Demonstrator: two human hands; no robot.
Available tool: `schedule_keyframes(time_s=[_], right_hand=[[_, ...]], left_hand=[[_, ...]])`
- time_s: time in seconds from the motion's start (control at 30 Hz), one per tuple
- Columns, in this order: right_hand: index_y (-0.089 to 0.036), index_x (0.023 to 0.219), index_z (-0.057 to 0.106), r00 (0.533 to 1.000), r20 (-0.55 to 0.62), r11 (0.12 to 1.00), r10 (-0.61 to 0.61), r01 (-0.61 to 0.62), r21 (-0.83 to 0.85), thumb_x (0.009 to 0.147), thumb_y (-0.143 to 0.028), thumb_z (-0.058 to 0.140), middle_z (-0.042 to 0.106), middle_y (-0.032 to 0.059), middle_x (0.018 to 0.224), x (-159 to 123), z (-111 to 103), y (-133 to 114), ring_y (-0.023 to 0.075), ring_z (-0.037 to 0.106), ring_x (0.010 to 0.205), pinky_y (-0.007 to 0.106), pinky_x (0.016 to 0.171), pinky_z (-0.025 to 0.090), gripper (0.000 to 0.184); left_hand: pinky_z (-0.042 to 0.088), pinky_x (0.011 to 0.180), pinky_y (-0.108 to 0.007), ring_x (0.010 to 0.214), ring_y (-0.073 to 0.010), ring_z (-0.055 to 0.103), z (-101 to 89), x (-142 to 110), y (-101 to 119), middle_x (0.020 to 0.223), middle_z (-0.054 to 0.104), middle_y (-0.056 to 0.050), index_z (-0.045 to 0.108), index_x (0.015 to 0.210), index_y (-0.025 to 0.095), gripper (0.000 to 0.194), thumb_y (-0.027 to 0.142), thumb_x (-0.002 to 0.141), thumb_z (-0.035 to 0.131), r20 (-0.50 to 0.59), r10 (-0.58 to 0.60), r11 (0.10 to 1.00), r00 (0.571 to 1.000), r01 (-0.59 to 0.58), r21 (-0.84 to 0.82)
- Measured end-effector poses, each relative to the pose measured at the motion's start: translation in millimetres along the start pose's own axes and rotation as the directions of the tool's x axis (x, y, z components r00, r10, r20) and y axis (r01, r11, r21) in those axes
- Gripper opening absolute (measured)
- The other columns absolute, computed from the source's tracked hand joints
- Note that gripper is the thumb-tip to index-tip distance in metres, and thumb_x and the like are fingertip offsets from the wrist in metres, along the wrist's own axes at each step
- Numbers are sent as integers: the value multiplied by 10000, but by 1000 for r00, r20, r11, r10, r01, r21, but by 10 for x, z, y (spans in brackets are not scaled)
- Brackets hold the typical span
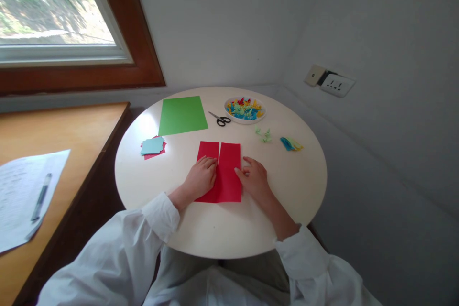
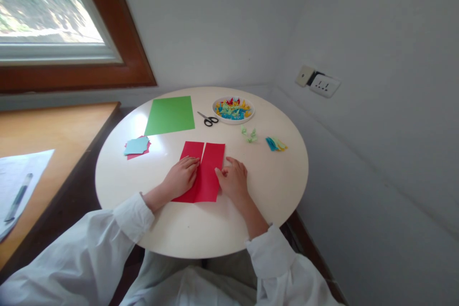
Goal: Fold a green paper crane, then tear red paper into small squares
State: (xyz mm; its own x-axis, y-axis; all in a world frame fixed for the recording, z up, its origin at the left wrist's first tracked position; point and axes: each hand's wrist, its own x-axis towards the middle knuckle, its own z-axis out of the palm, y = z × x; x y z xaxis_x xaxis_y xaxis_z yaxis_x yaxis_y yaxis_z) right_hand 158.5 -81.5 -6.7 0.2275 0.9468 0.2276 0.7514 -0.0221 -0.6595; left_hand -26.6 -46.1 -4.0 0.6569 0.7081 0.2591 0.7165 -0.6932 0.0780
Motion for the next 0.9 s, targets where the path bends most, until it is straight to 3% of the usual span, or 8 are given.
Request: schedule_keyframes(time_s=[0.2,0.43,0.67,0.9], right_hand=[[-184,516,556,997,40,992,-72,76,-105,752,-226,594,591,118,1220,-49,-36,-33,269,514,1118,452,1002,341,243],[-183,522,562,993,78,989,-84,92,-114,773,-220,561,581,125,1236,-50,-53,-35,252,509,1134,447,1003,329,253],[-190,535,583,996,81,994,22,-13,-107,802,-300,549,574,99,1258,-151,-97,-87,274,456,1202,507,1048,221,291],[-189,500,534,995,86,994,-50,58,-94,762,-240,586,564,104,1271,-218,-104,-47,279,451,1200,500,1023,246,272]], left_hand=[[273,1095,-432,1326,-235,358,36,-183,58,1412,414,-152,394,1351,48,485,216,920,250,37,-9,999,999,7,33],[223,1109,-434,1357,-227,300,46,-212,41,1441,372,-137,363,1373,61,494,212,927,214,63,-5,998,998,2,58],[196,1125,-430,1371,-220,267,64,-218,42,1463,332,-134,295,1407,64,526,300,947,200,68,-5,997,998,0,77],[186,1128,-435,1373,-226,261,51,-222,49,1466,323,-136,282,1412,71,528,310,947,214,74,-9,997,997,3,78]])
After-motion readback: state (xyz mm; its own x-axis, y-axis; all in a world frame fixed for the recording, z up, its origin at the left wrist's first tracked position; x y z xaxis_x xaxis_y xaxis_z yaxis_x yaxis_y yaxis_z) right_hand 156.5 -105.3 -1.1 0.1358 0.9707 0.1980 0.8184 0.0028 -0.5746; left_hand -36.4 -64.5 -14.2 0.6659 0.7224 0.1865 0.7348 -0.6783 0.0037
